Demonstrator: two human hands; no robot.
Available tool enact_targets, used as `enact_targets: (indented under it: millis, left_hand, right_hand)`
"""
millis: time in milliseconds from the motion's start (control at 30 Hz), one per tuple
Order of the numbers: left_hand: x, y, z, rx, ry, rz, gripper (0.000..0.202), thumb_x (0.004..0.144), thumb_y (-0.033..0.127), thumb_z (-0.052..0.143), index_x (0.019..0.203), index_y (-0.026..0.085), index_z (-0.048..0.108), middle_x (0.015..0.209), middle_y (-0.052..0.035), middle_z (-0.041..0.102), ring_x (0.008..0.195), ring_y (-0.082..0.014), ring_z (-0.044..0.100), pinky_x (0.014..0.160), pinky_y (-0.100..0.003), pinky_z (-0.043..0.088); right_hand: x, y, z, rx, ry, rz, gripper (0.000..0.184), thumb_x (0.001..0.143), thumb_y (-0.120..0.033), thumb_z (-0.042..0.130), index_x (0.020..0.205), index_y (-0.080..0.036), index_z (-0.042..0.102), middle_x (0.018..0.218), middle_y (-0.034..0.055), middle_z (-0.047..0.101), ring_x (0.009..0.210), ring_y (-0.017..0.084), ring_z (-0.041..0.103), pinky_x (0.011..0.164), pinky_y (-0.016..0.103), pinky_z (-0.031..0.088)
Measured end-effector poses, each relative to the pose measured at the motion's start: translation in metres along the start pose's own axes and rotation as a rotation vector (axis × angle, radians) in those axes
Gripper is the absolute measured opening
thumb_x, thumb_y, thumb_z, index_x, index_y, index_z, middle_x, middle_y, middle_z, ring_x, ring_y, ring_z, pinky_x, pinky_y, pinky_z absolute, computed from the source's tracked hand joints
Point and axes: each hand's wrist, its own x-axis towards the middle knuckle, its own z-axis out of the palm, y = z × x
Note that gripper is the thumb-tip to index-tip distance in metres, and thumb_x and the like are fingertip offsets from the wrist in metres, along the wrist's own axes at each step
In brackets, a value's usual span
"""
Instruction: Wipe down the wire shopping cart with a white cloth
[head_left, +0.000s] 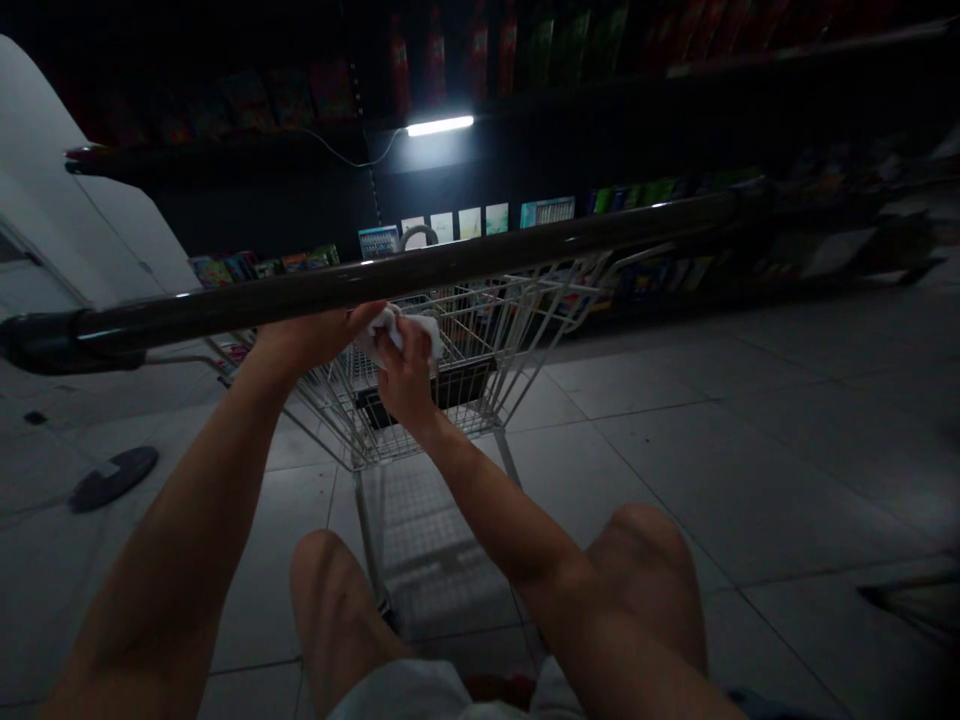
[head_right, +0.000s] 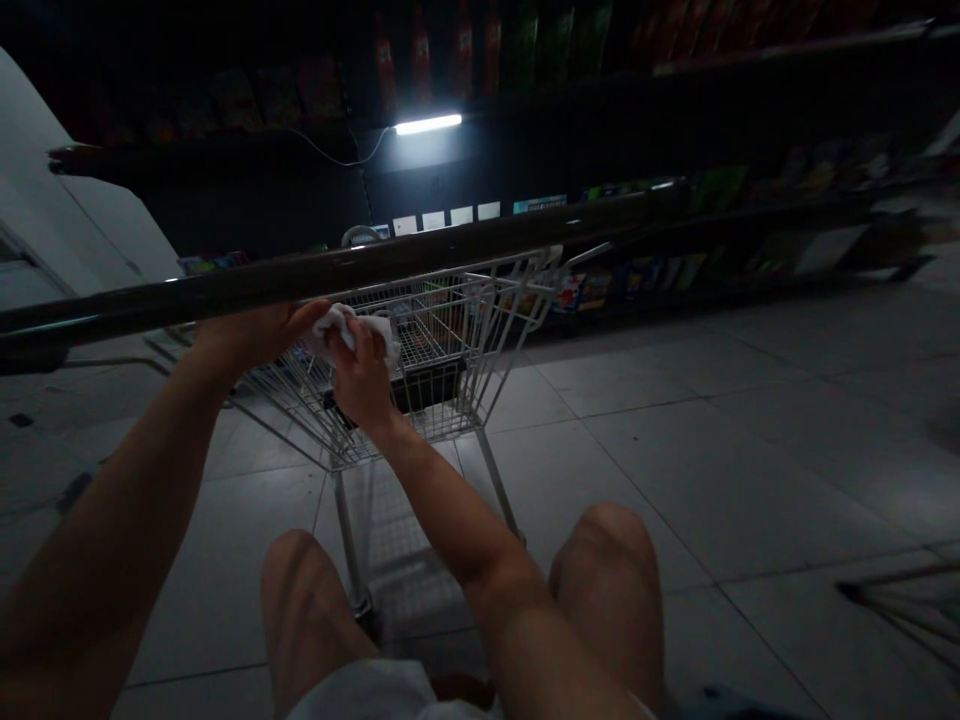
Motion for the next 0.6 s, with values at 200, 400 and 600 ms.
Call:
enact_targets:
  millis: [200,400,600]
  left_hand:
    - [-0.001,0.003,-0.001,0.006,0.024,-0.104,0.061,0.1,0.06,0.028,0.136,0.026,0.064,0.113,-0.0102,0.075,0.117,-0.0303,0.063,0.1,-0.043,0.045]
    - [0.001,0.004,-0.003,0.008,0.042,-0.071,0.057,0.099,0.057,0.032,0.14,0.028,0.061,0.114,-0.009,0.075,0.12,-0.0336,0.061,0.104,-0.049,0.043]
    - [0.006,0.009,-0.005,-0.046,-0.012,-0.063,0.055,0.099,0.054,0.032,0.14,0.033,0.06,0.108,-0.0062,0.077,0.109,-0.0308,0.066,0.099,-0.048,0.046]
  right_hand:
    - [-0.072,0.028,0.042,-0.05,-0.251,-0.07,0.048,0.096,-0.012,0.048,0.139,-0.026,0.062,0.139,0.01,0.057,0.132,0.023,0.051,0.118,0.041,0.044]
    - [-0.126,0.094,0.008,0.015,-0.525,-0.211,0.051,0.09,-0.004,0.054,0.132,-0.029,0.068,0.138,0.006,0.063,0.126,0.021,0.055,0.109,0.036,0.05]
    - [-0.121,0.152,-0.017,-0.085,-0.404,-0.131,0.045,0.096,-0.009,0.049,0.133,-0.027,0.067,0.142,0.0086,0.06,0.13,0.022,0.051,0.116,0.045,0.043]
